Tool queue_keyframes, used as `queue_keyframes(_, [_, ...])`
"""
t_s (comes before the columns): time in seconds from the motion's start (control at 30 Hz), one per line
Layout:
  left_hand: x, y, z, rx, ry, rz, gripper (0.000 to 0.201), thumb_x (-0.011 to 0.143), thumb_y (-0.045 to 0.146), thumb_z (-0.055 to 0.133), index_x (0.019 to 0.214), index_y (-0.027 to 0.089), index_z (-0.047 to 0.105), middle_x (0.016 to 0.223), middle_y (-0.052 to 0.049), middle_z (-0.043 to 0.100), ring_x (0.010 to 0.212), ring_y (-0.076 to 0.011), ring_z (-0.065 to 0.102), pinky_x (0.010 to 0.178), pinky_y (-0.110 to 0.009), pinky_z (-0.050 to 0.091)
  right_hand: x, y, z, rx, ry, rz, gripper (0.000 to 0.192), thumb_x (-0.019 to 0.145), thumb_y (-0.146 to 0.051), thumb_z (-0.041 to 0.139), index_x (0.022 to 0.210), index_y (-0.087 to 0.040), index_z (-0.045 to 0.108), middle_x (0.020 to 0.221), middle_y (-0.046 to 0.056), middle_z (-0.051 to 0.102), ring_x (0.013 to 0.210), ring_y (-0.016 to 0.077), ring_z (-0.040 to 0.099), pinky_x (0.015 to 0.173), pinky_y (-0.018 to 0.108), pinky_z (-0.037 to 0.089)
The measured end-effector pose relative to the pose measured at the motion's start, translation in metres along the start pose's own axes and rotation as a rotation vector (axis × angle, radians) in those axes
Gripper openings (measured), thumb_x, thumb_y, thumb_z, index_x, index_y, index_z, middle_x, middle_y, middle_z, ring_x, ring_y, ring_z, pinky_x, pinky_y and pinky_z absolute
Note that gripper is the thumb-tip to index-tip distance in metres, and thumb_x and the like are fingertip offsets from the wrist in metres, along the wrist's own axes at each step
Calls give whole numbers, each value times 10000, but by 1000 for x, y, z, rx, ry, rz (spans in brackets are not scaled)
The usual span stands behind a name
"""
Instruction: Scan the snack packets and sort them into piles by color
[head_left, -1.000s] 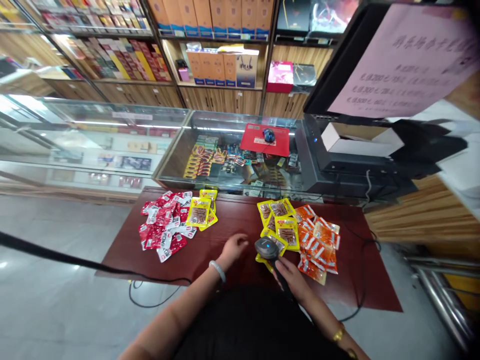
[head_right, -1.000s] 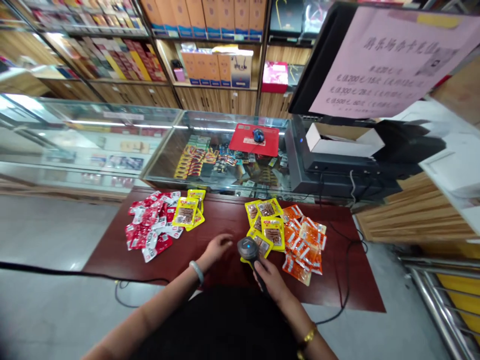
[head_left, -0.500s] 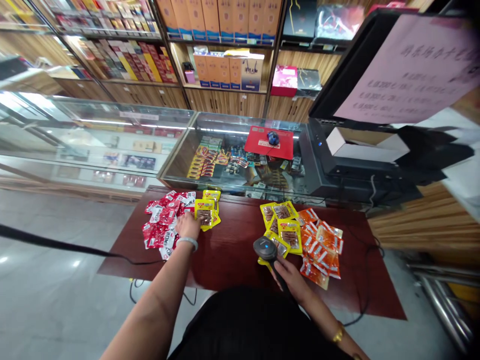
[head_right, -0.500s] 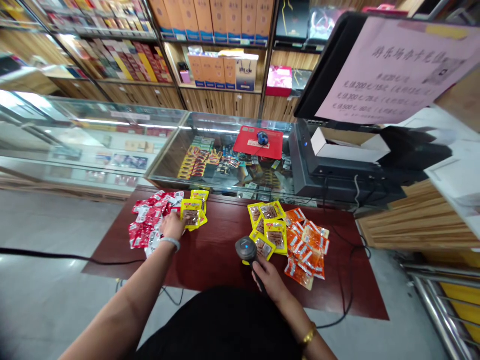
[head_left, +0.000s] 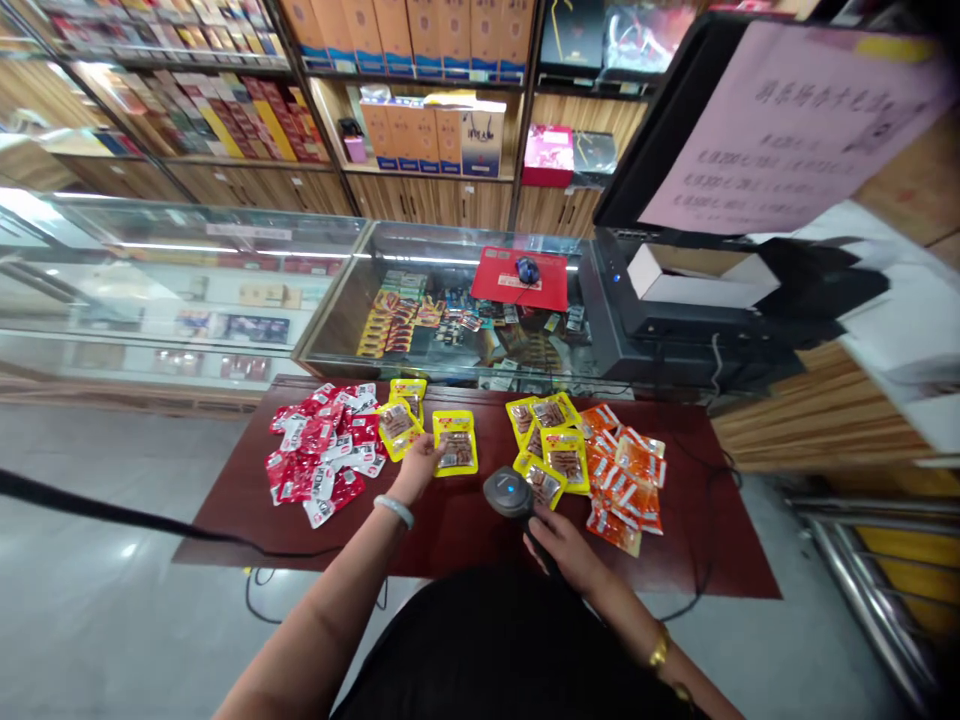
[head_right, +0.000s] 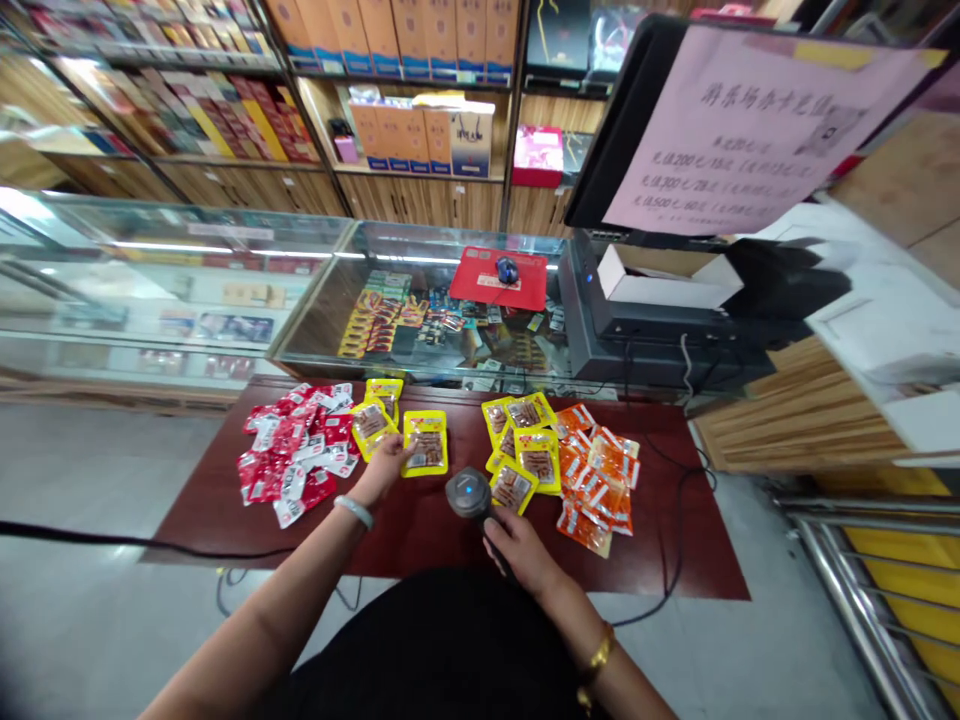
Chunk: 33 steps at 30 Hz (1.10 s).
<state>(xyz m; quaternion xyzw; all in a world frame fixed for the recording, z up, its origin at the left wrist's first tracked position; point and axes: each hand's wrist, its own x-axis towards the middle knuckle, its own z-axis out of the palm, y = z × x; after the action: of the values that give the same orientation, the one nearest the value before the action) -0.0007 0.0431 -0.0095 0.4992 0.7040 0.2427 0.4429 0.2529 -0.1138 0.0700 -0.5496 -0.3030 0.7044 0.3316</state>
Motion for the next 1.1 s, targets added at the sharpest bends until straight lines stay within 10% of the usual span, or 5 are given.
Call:
queue_keyframes(0.2, [-21,32,61,-303,-206,72,294,741,421,619,891,169,612,786,-41,679,720,-175,624,661,-290,506,-5,-13,-3,1,-12,-56,579,742,-694,613,1016,-185,621,526,-66,452,434,86,380,402,199,272])
queue_keyframes(0.8, [-48,34,145,-365,-568,10,342,680,379,739,890,174,563,807,-23,676,731,-141,623,718,-262,493,-28,31,-51,206,257,-34,482,750,-667,631,860,-206,539,505,-76,481,381,66,338,373,189,231])
queue_keyframes(0.93, [-45,31,147,15,-510,83,306,695,208,698,985,181,605,814,-16,672,685,-125,613,665,-231,470,-28,31,-57,215,325,-11,503,715,-685,651,826,-210,530,507,-71,496,382,70,367,378,189,256])
queue_keyframes(1.1, [-45,26,130,4,-506,44,233,733,208,657,960,167,620,816,-31,680,677,-128,614,639,-227,473,-22,28,-51,226,274,32,493,710,-666,670,862,-212,553,521,-68,514,381,71,383,375,188,250])
